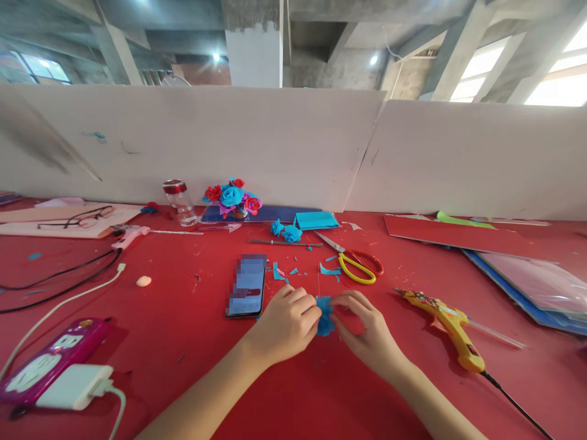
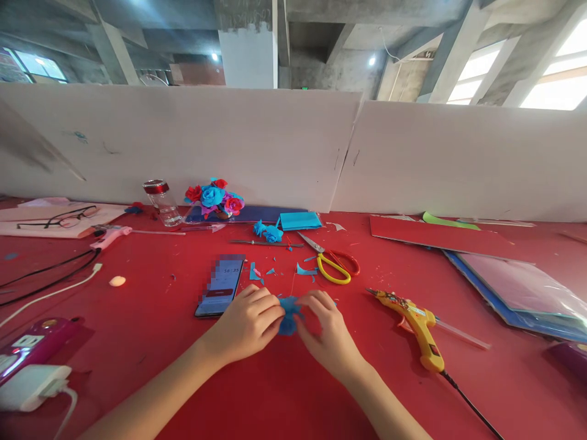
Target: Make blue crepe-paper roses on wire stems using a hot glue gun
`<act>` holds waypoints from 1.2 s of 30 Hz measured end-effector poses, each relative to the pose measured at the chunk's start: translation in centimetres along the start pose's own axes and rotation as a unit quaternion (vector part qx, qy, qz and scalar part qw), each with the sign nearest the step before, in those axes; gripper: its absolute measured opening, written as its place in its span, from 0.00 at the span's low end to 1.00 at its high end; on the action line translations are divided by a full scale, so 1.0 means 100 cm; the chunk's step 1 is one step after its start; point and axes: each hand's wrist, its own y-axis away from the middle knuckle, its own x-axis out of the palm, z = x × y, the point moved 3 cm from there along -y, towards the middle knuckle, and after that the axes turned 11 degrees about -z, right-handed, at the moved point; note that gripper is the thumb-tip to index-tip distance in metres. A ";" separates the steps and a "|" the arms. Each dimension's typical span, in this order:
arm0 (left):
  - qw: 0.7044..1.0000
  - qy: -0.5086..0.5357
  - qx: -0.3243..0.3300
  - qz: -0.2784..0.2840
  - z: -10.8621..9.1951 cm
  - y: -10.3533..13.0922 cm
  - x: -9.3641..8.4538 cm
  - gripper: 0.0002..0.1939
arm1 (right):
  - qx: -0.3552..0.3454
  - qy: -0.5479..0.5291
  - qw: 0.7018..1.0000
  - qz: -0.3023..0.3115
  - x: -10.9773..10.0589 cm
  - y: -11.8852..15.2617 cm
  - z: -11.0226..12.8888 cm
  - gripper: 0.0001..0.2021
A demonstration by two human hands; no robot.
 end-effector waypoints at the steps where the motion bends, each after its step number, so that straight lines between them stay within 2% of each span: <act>1: 1.000 -0.002 0.001 0.003 -0.001 0.000 0.000 0.07 | -0.045 0.030 0.999 0.005 0.001 0.000 0.005 0.06; 4: 1.000 -0.001 -0.001 0.004 -0.003 0.000 0.001 0.07 | -0.109 0.076 0.991 -0.001 0.003 0.002 0.010 0.06; 7: 1.000 0.004 -0.009 0.008 -0.004 0.000 0.002 0.08 | -0.131 0.100 0.986 -0.012 0.002 0.003 0.011 0.05; 11: 1.000 0.004 -0.020 0.015 -0.004 0.000 0.003 0.07 | -0.159 0.120 0.980 0.006 0.001 0.005 0.015 0.05; 26: 0.999 0.007 -0.026 0.018 -0.002 0.001 0.004 0.07 | -0.120 0.122 0.984 0.050 -0.002 0.005 0.011 0.08; 36: 1.000 0.001 -0.028 0.012 -0.001 0.001 0.005 0.06 | -0.136 0.128 0.981 0.044 0.006 0.004 0.007 0.08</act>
